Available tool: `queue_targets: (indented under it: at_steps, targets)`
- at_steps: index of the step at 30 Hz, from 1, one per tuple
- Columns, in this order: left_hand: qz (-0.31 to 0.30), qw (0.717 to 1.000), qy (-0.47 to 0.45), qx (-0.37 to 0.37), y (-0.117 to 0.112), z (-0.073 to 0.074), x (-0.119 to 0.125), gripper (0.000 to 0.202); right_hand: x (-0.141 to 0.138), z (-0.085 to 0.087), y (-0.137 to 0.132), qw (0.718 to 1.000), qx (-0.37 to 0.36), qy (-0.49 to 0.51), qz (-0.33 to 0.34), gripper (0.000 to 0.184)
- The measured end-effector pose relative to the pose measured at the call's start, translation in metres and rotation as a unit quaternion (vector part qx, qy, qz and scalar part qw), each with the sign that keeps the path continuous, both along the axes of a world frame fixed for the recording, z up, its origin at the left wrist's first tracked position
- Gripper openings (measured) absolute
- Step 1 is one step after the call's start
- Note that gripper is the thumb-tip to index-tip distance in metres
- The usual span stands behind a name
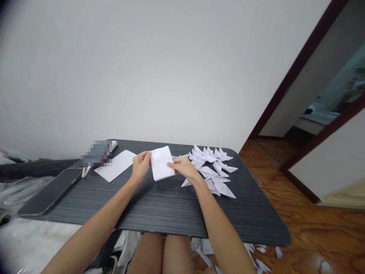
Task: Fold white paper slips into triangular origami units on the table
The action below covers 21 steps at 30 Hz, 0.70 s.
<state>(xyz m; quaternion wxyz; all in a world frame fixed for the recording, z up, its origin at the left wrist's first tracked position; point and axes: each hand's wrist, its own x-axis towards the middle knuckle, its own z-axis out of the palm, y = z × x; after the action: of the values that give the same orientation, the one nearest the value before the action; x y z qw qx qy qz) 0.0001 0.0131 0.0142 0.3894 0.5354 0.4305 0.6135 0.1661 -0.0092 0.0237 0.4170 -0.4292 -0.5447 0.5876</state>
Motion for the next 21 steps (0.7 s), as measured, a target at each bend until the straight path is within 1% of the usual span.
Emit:
queue_targets:
  at_steps: [3, 5, 6, 7, 8, 9, 10, 11, 12, 14, 15, 16, 17, 18, 19, 20, 21]
  targets:
    - [0.032, 0.999, 0.031, 0.024, 0.002, 0.000, -0.005, 0.021, 0.001, 0.000, -0.002, 0.998, -0.011, -0.023, 0.061, 0.024]
    - [0.054, 0.997, 0.038, 0.029, 0.004, -0.001, -0.008, 0.020, 0.001, -0.002, -0.001, 0.997, -0.009, -0.024, 0.073, 0.022]
    - [0.059, 0.997, 0.035, 0.027, 0.005, -0.002, -0.008, 0.020, 0.001, -0.003, 0.000, 0.997, -0.002, -0.029, 0.066, 0.022]
    - [0.059, 0.998, 0.025, 0.022, 0.006, -0.003, -0.008, 0.020, 0.000, -0.004, 0.001, 0.998, 0.012, -0.040, 0.044, 0.022]
    - [0.051, 0.999, 0.008, 0.013, 0.006, -0.004, -0.008, 0.019, 0.000, -0.006, 0.003, 0.998, 0.033, -0.058, 0.005, 0.021]
    - [0.036, 0.999, -0.013, 0.000, 0.007, -0.006, -0.006, 0.019, 0.000, -0.007, 0.005, 0.994, 0.064, -0.079, -0.049, 0.021]
    - [0.018, 0.999, -0.037, -0.016, 0.006, -0.007, -0.004, 0.018, 0.000, -0.008, 0.007, 0.983, 0.102, -0.107, -0.112, 0.022]
    - [-0.004, 0.998, -0.057, -0.033, 0.005, -0.009, -0.001, 0.018, 0.001, -0.009, 0.009, 0.964, 0.144, -0.137, -0.179, 0.023]
    - [-0.028, 0.996, -0.068, -0.050, 0.003, -0.010, 0.003, 0.018, 0.003, -0.009, 0.010, 0.937, 0.185, -0.171, -0.240, 0.025]
    - [-0.079, 0.992, -0.068, -0.076, 0.000, -0.013, 0.010, 0.019, 0.008, -0.007, 0.010, 0.879, 0.249, -0.237, -0.329, 0.028]
    - [-0.108, 0.989, -0.059, -0.086, -0.002, -0.014, 0.012, 0.020, 0.011, -0.005, 0.009, 0.858, 0.270, -0.261, -0.350, 0.029]
    - [-0.136, 0.985, -0.045, -0.095, -0.003, -0.015, 0.013, 0.021, 0.015, -0.003, 0.009, 0.847, 0.284, -0.277, -0.354, 0.029]
    - [-0.150, 0.983, -0.023, -0.102, -0.004, -0.015, 0.012, 0.021, 0.018, -0.001, 0.008, 0.845, 0.294, -0.286, -0.344, 0.029]
    - [-0.143, 0.984, 0.006, -0.102, -0.004, -0.013, 0.010, 0.021, 0.021, 0.000, 0.008, 0.847, 0.300, -0.293, -0.327, 0.028]
    - [-0.111, 0.989, 0.042, -0.092, -0.003, -0.011, 0.006, 0.021, 0.024, 0.002, 0.007, 0.850, 0.303, -0.300, -0.310, 0.027]
    - [-0.053, 0.993, 0.084, -0.067, -0.003, -0.008, 0.002, 0.022, 0.025, 0.003, 0.006, 0.851, 0.306, -0.308, -0.295, 0.027]
    - [0.030, 0.991, 0.129, -0.022, -0.003, -0.003, -0.003, 0.022, 0.025, 0.005, 0.006, 0.851, 0.308, -0.318, -0.283, 0.026]
